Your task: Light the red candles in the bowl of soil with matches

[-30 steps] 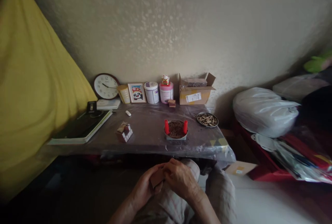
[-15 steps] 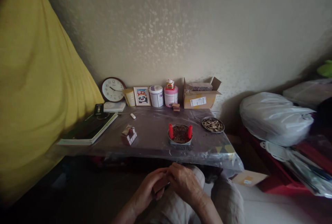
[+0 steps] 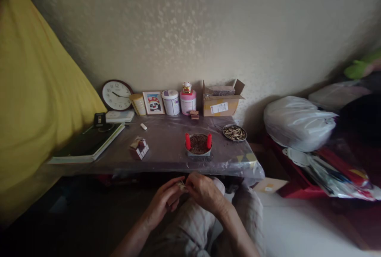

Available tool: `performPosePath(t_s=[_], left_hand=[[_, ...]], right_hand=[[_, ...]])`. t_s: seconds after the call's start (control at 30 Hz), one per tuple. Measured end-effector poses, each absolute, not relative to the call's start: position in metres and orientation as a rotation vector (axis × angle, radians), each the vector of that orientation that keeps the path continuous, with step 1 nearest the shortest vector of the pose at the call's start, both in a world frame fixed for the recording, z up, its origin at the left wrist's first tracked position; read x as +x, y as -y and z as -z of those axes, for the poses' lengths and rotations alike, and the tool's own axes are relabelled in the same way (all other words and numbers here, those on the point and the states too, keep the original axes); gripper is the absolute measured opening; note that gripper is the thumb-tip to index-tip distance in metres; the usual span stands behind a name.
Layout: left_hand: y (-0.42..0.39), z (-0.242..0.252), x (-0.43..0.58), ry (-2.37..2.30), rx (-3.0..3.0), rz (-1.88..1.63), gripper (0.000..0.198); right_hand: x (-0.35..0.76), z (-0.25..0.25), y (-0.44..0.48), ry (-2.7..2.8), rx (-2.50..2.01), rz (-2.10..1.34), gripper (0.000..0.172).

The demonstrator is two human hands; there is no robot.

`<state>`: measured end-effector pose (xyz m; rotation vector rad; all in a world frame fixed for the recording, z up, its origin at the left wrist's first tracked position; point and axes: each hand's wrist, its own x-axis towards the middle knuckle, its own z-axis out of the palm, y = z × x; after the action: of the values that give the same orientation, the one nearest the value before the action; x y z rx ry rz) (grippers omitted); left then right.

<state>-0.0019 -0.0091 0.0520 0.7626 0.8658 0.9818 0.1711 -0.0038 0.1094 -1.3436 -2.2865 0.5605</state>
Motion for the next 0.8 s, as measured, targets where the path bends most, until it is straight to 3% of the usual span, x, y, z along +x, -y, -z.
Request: performPosePath(t_s=[0.37, 0.8], left_hand=[[0.009, -0.063, -0.001, -0.937, 0.847, -1.042, 0.039], [0.006, -0.067, 0.003, -0.925, 0.728, -1.126, 0.018]], right_hand=[[0.177, -0.112, 0.000, 2.287, -1.296, -0.543, 0.021], [0.176, -0.116, 0.004, 2.197, -1.256, -0.429, 0.019]])
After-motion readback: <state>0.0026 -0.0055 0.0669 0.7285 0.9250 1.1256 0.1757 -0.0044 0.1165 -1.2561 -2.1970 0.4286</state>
